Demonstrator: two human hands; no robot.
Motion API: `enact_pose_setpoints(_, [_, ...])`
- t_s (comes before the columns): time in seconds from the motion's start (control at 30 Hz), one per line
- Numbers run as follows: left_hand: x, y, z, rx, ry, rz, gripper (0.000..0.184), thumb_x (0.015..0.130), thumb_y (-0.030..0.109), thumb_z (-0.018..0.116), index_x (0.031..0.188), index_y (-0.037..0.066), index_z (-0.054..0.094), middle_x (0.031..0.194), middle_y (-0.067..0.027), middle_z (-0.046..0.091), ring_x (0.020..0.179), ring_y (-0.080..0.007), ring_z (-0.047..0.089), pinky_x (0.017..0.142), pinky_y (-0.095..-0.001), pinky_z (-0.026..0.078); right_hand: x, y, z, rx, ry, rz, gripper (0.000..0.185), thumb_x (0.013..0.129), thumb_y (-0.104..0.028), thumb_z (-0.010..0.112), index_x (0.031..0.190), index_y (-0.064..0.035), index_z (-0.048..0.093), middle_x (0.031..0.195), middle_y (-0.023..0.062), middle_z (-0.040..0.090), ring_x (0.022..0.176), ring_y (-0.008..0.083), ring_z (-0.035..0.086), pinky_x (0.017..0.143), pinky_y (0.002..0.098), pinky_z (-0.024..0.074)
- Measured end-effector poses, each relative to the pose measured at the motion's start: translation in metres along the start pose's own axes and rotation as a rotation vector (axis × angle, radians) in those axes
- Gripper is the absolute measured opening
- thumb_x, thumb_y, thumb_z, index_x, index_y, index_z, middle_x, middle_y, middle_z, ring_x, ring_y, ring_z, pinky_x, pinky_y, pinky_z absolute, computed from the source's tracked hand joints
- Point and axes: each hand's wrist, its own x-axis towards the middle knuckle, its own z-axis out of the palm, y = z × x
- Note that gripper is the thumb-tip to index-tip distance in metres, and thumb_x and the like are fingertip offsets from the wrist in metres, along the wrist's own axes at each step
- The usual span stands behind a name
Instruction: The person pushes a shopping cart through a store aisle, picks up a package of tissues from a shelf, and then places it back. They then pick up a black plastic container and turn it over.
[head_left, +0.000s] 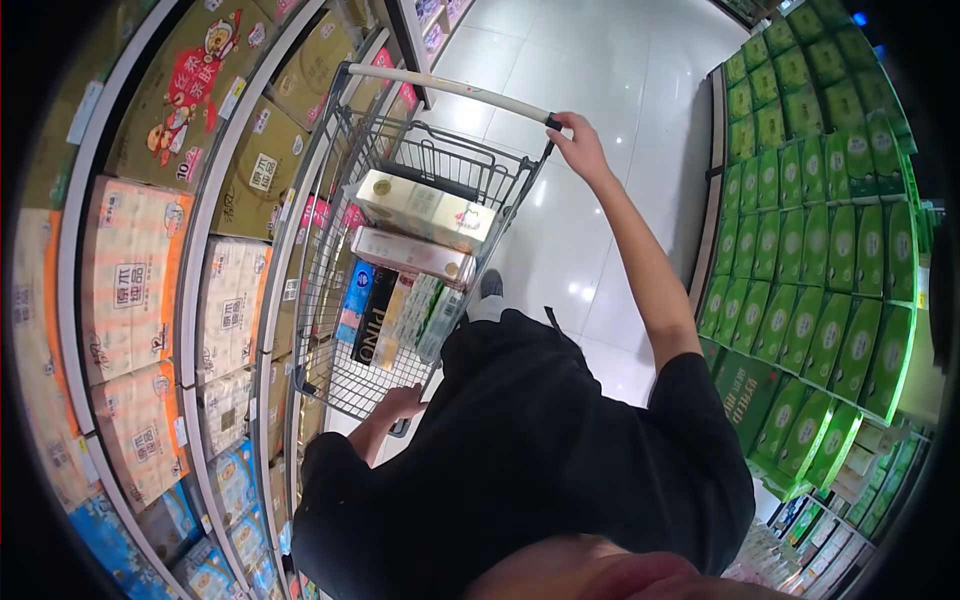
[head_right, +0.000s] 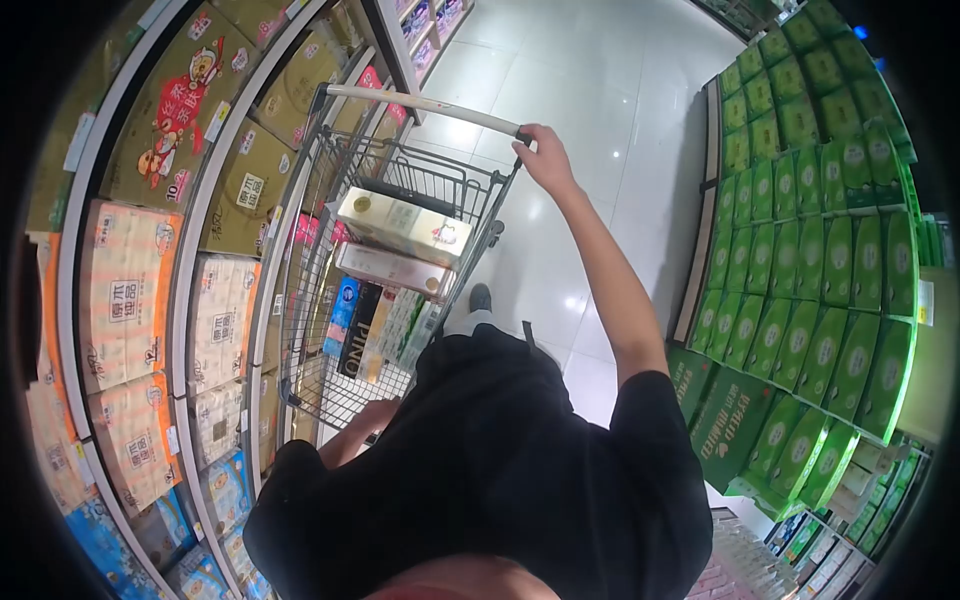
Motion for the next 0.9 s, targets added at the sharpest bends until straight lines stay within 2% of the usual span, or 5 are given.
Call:
enact_pose_setpoints(0.13, [0.034,0.036,-0.099,0.028,-0.466,-0.119,0.056,0.083,0.054,0.048,0.071,0.002,0.068,0.065,-0.0117,0.066,0.067,-0.0278,0.066,0.068,-0.0402,0.051,0.038,0.013,0.022,-0.145,-0.131,0.106,0.048,0.073,-0.032,0.07,0.109,-0.003,0.058,0.1,0.0169,0.059,0.095,0.0311,0.057,0.082,0.0402,0.0469])
enact_pose_setpoints(0.27, [0.103,0.071,-0.185,-0.028,0.414,0.254,0.049,0.088,0.046,0.043,0.078,0.003,0.065,0.07,-0.0137,0.065,0.067,-0.0318,0.064,0.068,-0.0439,0.048,0.048,0.032,0.038,-0.226,-0.319,0.115,0.041,0.075,-0.022,0.067,0.111,-0.0058,0.058,0.089,0.0174,0.061,0.087,0.0355,0.058,0.08,0.041,0.0477])
enact_pose_setpoints(0.6, [0.222,0.219,-0.402,-0.892,1.302,0.081,0.035,0.085,0.028,0.061,0.107,0.003,0.052,0.093,-0.0088,0.06,0.081,-0.0178,0.059,0.073,-0.0306,0.047,0.035,0.043,0.026,-0.068,-0.269,-0.182,0.035,0.075,-0.008,0.061,0.109,-0.0044,0.053,0.084,0.0166,0.055,0.079,0.036,0.054,0.07,0.044,0.0442])
enact_pose_setpoints(0.73, [0.264,0.242,-0.437,-2.027,0.841,-0.031,0.027,0.087,0.034,0.059,0.092,0.01,0.047,0.079,-0.0052,0.052,0.068,-0.0175,0.054,0.065,-0.0338,0.047,0.037,0.04,0.002,0.165,-0.513,-0.161,0.041,0.079,-0.013,0.062,0.116,0.0004,0.05,0.081,0.0169,0.053,0.075,0.0348,0.054,0.067,0.0401,0.0442])
enact_pose_setpoints(0.9, [0.287,0.286,-0.43,-2.132,1.374,-0.07,0.032,0.089,0.037,0.056,0.083,0.011,0.04,0.057,-0.0005,0.04,0.04,-0.0115,0.039,0.036,-0.0262,0.034,0.052,0.056,-0.018,0.278,-0.767,-0.248,0.044,0.081,-0.019,0.064,0.117,0.0003,0.049,0.081,0.0181,0.057,0.071,0.034,0.057,0.063,0.0393,0.0448])
